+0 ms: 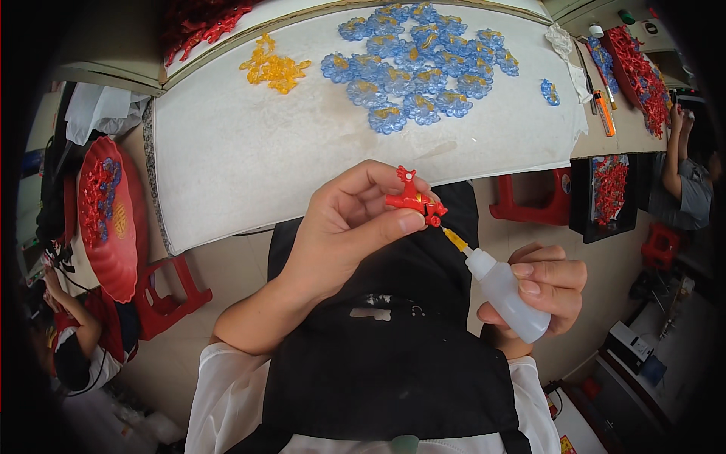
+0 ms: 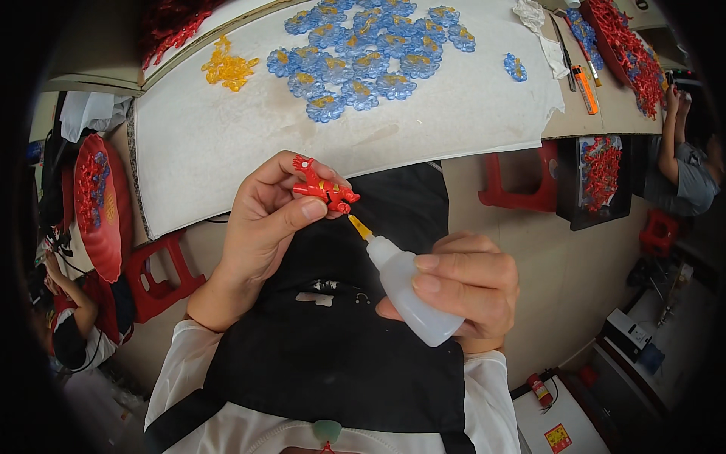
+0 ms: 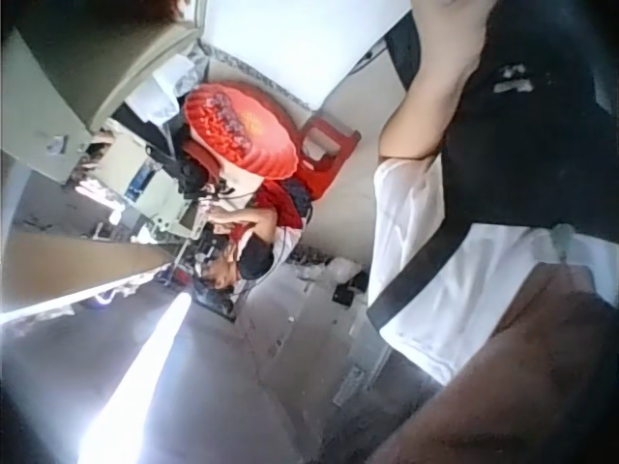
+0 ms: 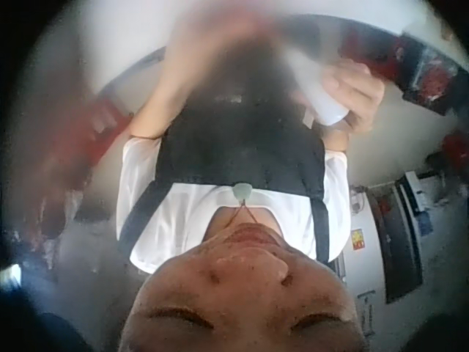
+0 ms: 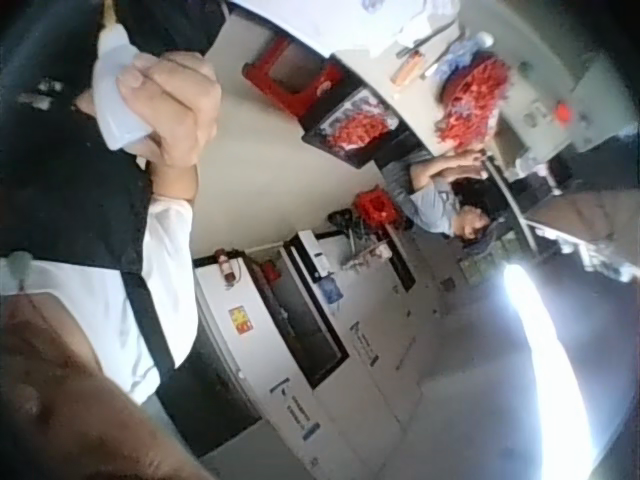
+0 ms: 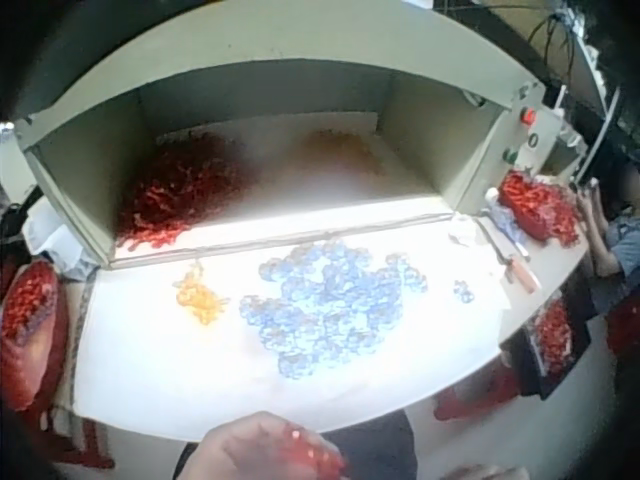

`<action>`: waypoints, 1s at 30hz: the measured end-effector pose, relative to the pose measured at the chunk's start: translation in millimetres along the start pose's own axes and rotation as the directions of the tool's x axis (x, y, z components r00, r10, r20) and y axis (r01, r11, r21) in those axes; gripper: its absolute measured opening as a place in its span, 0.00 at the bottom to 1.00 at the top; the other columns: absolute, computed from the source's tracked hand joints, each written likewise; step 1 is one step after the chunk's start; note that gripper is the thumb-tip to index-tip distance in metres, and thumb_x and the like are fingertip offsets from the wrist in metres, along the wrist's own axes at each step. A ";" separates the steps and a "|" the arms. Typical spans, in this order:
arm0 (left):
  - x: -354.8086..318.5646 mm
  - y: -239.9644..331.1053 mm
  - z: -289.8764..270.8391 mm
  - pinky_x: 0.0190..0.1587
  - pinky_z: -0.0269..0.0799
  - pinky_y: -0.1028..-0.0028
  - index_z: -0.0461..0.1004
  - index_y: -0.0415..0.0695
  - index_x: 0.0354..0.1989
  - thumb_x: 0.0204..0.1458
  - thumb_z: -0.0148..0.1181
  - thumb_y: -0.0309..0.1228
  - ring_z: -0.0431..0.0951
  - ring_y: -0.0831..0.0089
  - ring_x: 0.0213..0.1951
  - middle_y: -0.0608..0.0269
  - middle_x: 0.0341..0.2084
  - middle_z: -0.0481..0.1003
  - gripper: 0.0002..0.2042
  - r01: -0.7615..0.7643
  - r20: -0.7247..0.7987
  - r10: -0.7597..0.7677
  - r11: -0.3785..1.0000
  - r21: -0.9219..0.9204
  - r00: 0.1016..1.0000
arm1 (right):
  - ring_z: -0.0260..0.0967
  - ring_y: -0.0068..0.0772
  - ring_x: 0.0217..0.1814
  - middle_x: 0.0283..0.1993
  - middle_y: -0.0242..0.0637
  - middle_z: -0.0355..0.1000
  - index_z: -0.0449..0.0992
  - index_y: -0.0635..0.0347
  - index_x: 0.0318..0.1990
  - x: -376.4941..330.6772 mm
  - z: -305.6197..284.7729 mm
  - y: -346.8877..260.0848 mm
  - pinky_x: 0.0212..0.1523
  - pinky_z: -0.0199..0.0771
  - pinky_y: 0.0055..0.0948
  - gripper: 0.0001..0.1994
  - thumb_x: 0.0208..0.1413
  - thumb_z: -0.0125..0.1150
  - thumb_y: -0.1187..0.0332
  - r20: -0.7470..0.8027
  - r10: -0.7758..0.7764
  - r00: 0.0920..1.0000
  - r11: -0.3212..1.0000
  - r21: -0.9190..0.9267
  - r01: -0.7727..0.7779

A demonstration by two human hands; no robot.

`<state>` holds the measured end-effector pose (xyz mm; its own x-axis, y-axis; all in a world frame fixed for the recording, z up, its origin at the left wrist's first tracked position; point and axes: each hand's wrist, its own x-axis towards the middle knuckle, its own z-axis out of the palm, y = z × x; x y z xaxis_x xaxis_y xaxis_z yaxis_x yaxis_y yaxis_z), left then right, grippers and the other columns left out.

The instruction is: The person applies glue to toy figurines with a squeeze bottle, attaches them to plastic bases, and places the assembled figurines onto a tray.

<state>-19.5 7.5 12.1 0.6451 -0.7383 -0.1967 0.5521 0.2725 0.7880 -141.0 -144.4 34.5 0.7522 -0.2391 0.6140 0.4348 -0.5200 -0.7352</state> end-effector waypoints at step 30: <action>4.1 -5.2 -4.0 0.34 0.71 0.79 0.65 0.37 0.39 0.48 0.52 0.26 0.73 0.75 0.29 0.54 0.34 0.70 0.11 0.225 0.057 -0.218 0.945 -0.237 0.974 | 0.59 0.25 0.22 0.31 0.35 0.59 0.63 0.58 0.34 -2.4 -4.2 8.3 0.16 0.62 0.18 0.22 0.36 0.68 0.60 0.050 -0.114 0.992 0.979 -0.164 0.120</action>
<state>-17.6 5.5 4.9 0.4782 -0.8139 -0.3300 0.7923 0.2377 0.5619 -141.3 -151.5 28.2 0.7217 -0.1373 0.6785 0.4353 -0.6721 -0.5990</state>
